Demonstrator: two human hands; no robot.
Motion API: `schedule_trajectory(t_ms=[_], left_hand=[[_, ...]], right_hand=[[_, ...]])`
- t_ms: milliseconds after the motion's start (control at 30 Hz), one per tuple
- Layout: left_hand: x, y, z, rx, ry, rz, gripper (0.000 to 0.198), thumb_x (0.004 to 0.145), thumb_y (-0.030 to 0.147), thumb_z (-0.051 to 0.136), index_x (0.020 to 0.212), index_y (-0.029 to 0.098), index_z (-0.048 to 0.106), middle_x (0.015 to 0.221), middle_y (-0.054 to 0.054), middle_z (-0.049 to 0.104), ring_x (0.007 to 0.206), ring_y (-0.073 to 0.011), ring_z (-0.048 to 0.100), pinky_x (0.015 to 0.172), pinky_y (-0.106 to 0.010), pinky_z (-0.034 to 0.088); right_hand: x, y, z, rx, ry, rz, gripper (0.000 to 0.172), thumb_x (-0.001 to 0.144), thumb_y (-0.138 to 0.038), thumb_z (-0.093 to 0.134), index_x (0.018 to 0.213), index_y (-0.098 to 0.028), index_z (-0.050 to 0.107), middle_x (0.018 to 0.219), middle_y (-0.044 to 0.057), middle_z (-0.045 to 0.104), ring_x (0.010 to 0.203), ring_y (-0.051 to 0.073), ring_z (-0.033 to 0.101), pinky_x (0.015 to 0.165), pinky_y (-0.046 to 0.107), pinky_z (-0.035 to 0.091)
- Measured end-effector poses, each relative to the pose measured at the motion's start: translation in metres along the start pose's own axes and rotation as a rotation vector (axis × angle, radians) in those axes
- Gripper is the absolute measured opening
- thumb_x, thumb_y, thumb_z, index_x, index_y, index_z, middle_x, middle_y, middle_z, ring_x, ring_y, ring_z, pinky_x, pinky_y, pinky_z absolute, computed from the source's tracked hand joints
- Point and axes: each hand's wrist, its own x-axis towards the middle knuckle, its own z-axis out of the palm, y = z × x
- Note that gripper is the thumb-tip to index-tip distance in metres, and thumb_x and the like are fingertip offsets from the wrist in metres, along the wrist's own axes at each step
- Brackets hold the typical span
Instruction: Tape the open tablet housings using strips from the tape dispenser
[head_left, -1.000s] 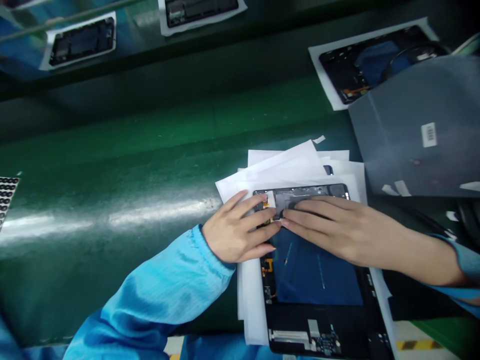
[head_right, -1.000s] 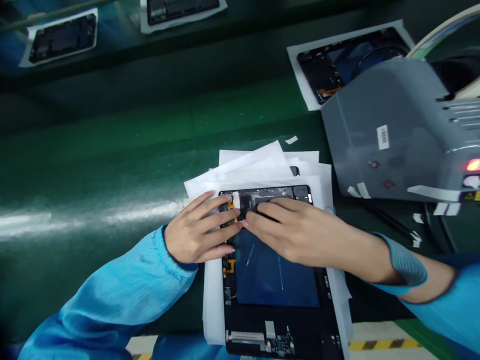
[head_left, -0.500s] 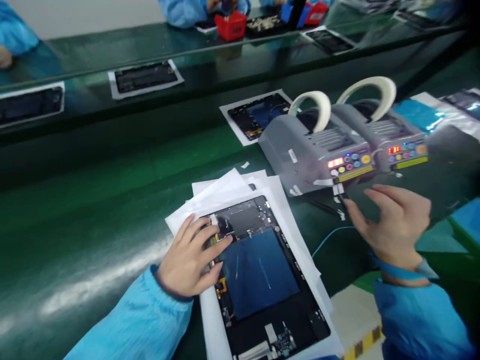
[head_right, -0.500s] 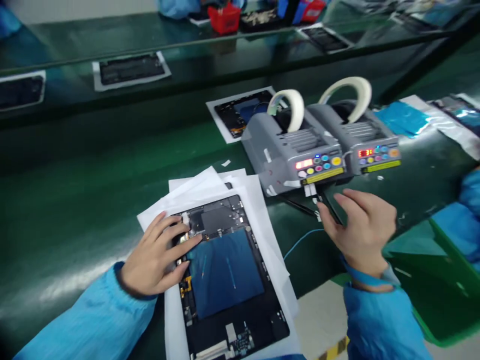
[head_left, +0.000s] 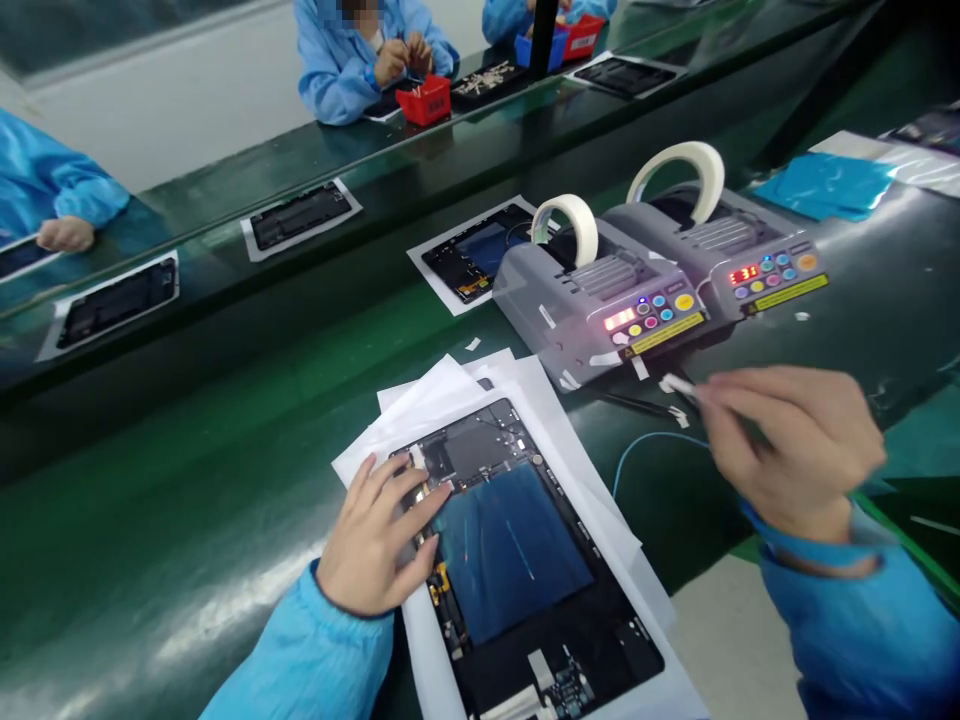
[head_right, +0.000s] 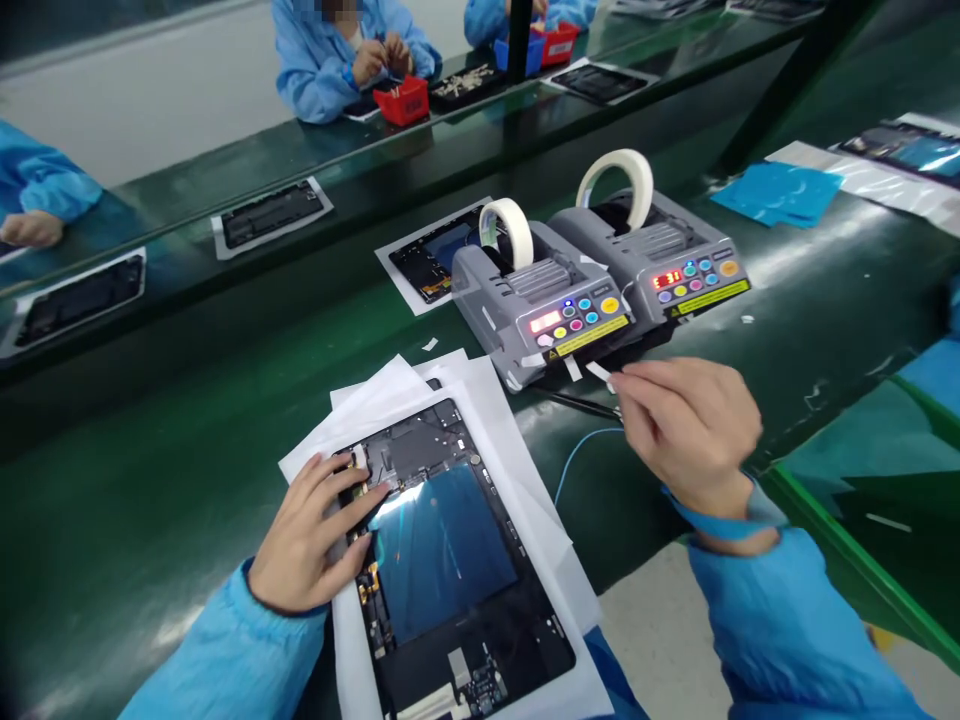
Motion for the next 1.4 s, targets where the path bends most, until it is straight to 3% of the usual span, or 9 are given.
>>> schedule_trajectory(t_ms=[67, 200, 367, 500, 700, 900, 1133, 1267, 1400], left_hand=[[0.014, 0.009, -0.009, 0.034, 0.011, -0.001, 0.034, 0.091, 0.026, 0.05, 0.122, 0.019, 0.062, 0.116, -0.012, 0.062, 0.12, -0.0339, 0.052, 0.104, -0.06, 0.041], [0.063, 0.032, -0.017, 0.096, 0.089, -0.038, 0.026, 0.097, 0.034, 0.048, 0.095, 0.015, 0.065, 0.086, -0.008, 0.066, 0.081, -0.0231, 0.062, 0.072, -0.038, 0.055], [0.101, 0.04, 0.004, 0.138, -0.035, -0.141, 0.012, 0.088, 0.027, 0.063, 0.089, 0.015, 0.064, 0.086, -0.005, 0.067, 0.077, -0.0232, 0.064, 0.067, -0.036, 0.055], [0.098, 0.032, 0.016, 0.058, -0.062, -0.122, 0.012, 0.094, 0.022, 0.056, 0.092, 0.017, 0.066, 0.091, -0.004, 0.067, 0.081, -0.0214, 0.063, 0.072, -0.034, 0.054], [0.096, 0.028, 0.012, -0.123, -0.051, -0.14, 0.014, 0.096, 0.023, 0.055, 0.1, 0.018, 0.068, 0.09, -0.002, 0.068, 0.081, -0.0189, 0.063, 0.073, -0.031, 0.052], [0.103, 0.035, 0.011, -0.102, -0.084, -0.14, 0.017, 0.096, 0.022, 0.053, 0.096, 0.017, 0.069, 0.089, -0.003, 0.069, 0.079, -0.0194, 0.065, 0.071, -0.032, 0.053], [0.109, 0.048, 0.007, -0.026, -0.184, -0.289, 0.016, 0.092, 0.021, 0.055, 0.088, 0.02, 0.07, 0.084, -0.001, 0.069, 0.076, -0.0211, 0.066, 0.062, -0.031, 0.049], [0.112, 0.052, 0.011, -0.185, -0.146, -0.411, 0.013, 0.09, 0.019, 0.058, 0.086, 0.021, 0.07, 0.084, 0.001, 0.07, 0.075, -0.018, 0.067, 0.063, -0.029, 0.048], [0.108, 0.053, 0.022, -0.294, -0.055, -0.358, 0.015, 0.093, 0.018, 0.056, 0.089, 0.019, 0.071, 0.086, -0.001, 0.071, 0.081, -0.0176, 0.066, 0.073, -0.028, 0.05]], right_hand=[[-0.007, -0.024, 0.002, 0.074, -0.006, 0.019, 0.034, 0.082, -0.014, 0.065, 0.114, -0.025, 0.064, 0.112, 0.007, 0.066, 0.1, 0.028, 0.061, 0.084, 0.049, 0.05], [0.01, -0.071, 0.023, 0.154, -0.269, -0.162, 0.033, 0.085, -0.022, 0.066, 0.118, -0.02, 0.063, 0.108, 0.007, 0.067, 0.089, 0.021, 0.061, 0.075, 0.036, 0.051], [0.04, -0.087, 0.041, 0.128, -0.186, -0.21, 0.026, 0.094, -0.029, 0.055, 0.111, -0.012, 0.063, 0.096, 0.01, 0.067, 0.08, 0.018, 0.059, 0.069, 0.031, 0.049], [0.037, -0.084, 0.042, 0.174, -0.227, -0.241, 0.03, 0.096, -0.032, 0.051, 0.114, -0.011, 0.062, 0.098, 0.01, 0.066, 0.08, 0.018, 0.059, 0.066, 0.031, 0.047], [0.034, -0.084, 0.041, 0.208, -0.302, -0.228, 0.032, 0.097, -0.031, 0.048, 0.12, -0.011, 0.059, 0.103, 0.012, 0.063, 0.085, 0.02, 0.058, 0.07, 0.032, 0.049], [0.032, -0.084, 0.042, 0.235, -0.342, -0.214, 0.035, 0.096, -0.031, 0.049, 0.124, -0.01, 0.057, 0.105, 0.012, 0.061, 0.089, 0.022, 0.056, 0.072, 0.034, 0.048], [0.032, -0.085, 0.043, 0.242, -0.321, -0.209, 0.035, 0.096, -0.029, 0.048, 0.123, -0.009, 0.057, 0.105, 0.013, 0.06, 0.086, 0.022, 0.056, 0.071, 0.035, 0.048], [0.033, -0.085, 0.043, 0.242, -0.312, -0.208, 0.033, 0.096, -0.028, 0.048, 0.121, -0.009, 0.058, 0.102, 0.013, 0.06, 0.085, 0.022, 0.056, 0.07, 0.035, 0.048], [0.035, -0.08, 0.04, 0.296, -0.271, -0.216, 0.031, 0.098, -0.028, 0.046, 0.119, -0.009, 0.058, 0.101, 0.012, 0.062, 0.087, 0.021, 0.057, 0.07, 0.032, 0.05]])
